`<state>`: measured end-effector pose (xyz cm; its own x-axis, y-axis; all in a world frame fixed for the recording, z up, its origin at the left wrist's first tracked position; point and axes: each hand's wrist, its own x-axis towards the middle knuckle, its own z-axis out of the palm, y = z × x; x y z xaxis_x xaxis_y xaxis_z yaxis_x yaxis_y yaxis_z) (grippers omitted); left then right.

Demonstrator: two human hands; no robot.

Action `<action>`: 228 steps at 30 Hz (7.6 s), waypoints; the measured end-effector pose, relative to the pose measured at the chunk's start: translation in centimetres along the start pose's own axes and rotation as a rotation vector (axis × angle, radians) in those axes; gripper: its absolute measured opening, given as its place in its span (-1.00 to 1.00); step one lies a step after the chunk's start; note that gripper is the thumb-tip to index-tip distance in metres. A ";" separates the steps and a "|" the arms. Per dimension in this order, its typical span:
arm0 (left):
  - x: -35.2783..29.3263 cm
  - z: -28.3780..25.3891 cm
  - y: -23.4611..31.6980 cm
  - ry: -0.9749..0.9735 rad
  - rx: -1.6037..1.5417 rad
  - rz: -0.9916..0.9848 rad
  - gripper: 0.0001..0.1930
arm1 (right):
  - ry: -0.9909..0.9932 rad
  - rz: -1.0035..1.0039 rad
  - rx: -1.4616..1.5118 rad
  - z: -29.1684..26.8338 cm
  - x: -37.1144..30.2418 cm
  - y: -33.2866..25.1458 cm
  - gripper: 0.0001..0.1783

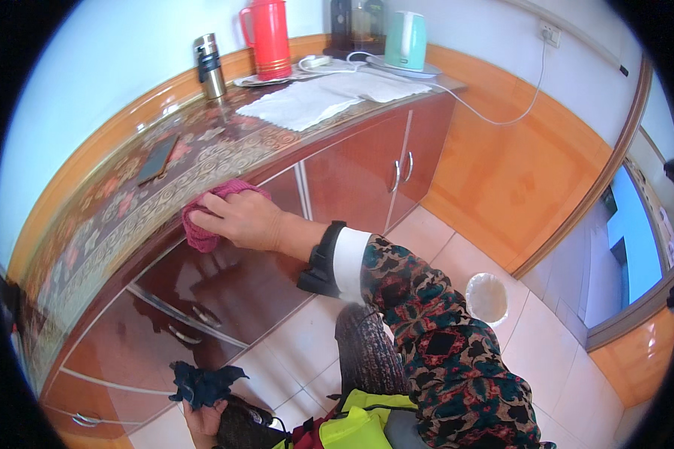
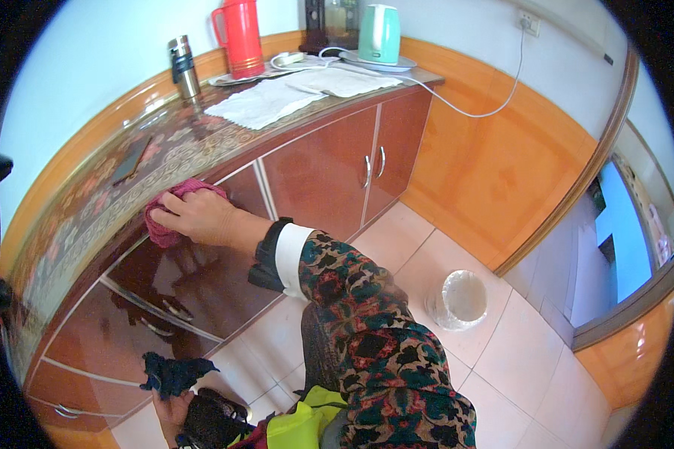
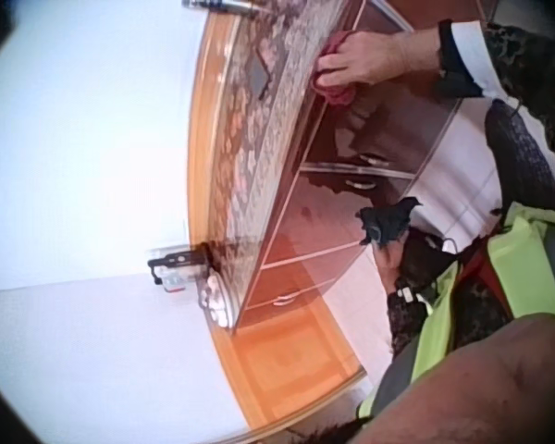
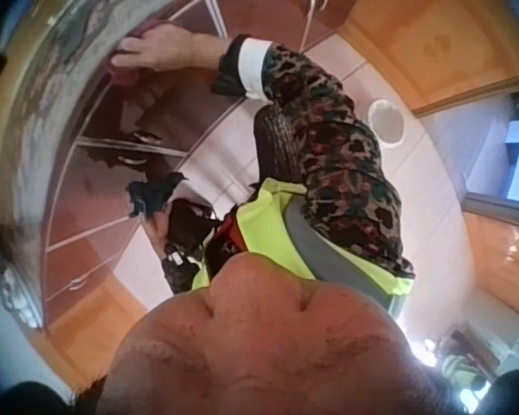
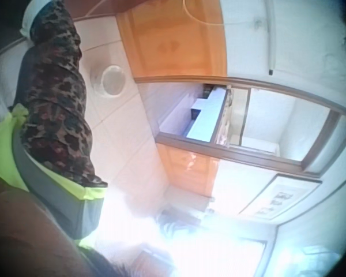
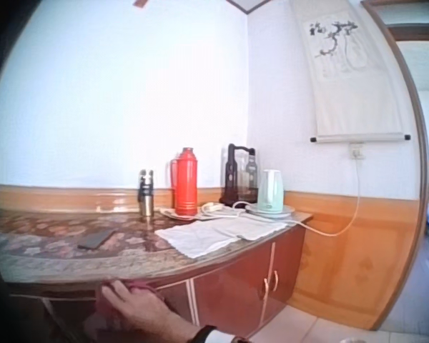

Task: The person sits on the floor and wipes the front of a wooden cabinet using a blue cloth, then switches to a pink cloth to continue wiping the cabinet doors and top surface. They also use a small brush to clean the cabinet handles.

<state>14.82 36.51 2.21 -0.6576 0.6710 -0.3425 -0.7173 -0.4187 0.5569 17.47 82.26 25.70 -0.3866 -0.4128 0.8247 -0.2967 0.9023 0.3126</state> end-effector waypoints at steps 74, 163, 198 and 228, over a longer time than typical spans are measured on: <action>4.7 3.9 -1.8 0.065 0.271 -0.014 -0.44 | -0.096 0.450 0.114 5.4 -12.8 0.2 -0.33; -0.8 -1.9 2.3 -0.008 -0.029 0.038 -0.41 | 0.247 1.023 -0.249 6.6 -11.1 2.5 -0.76; -2.0 -2.4 2.6 0.210 -0.051 0.068 -0.42 | 0.327 1.090 0.046 2.0 -13.0 5.8 -0.70; 0.1 -0.8 1.9 0.230 0.006 -0.023 -0.44 | 0.437 1.581 0.363 0.8 -13.0 10.1 -0.81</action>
<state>13.16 35.30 2.64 -0.6766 0.5232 -0.5181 -0.7319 -0.4008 0.5510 18.78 96.60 17.73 -0.2452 0.9282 0.2800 -0.0767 0.2693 -0.9600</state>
